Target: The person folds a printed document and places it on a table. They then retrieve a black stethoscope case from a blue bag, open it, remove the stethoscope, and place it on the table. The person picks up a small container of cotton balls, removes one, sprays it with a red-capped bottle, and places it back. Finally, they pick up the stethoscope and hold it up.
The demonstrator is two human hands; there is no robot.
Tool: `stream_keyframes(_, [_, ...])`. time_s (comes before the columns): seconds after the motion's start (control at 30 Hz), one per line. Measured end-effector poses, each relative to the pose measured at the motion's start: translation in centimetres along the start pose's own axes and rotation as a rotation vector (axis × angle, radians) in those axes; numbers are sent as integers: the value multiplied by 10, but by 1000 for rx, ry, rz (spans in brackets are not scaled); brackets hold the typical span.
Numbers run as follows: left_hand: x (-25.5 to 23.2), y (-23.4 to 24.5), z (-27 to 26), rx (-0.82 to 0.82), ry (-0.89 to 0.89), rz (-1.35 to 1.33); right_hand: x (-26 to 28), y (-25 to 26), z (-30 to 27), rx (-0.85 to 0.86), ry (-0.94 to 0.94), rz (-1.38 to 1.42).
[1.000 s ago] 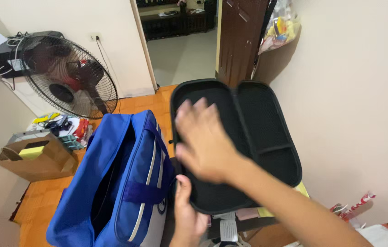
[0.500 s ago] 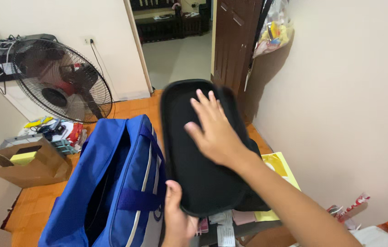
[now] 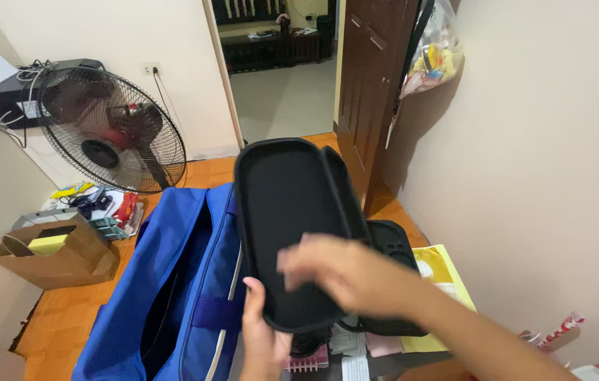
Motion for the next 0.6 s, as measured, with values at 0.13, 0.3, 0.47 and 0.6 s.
stream_keyframes(0.13, [-1,-25,-11,-55,32,65,8,43,18,-378,63,-617])
stream_keyframes(0.3, [-16,-38,-12,7,-15,44,40,-38,-3,-207,227,-739])
stream_keyframes(0.47, [-29,-33,-14,1,-60,50,36,-46,-19,74,216,45])
stream_keyframes(0.6, [-46,-44,-15,15,-164,112,-16,-32,-46,-49,-530,325])
Point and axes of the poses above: each hand's wrist, its own z-axis towards the middle knuckle, its own y-axis out of the back of the hand, x = y × z, the point moved 7 cm from there along z, towards the middle knuckle, and after that the axes turned 10 degrees about z, right-handed, at the moved point
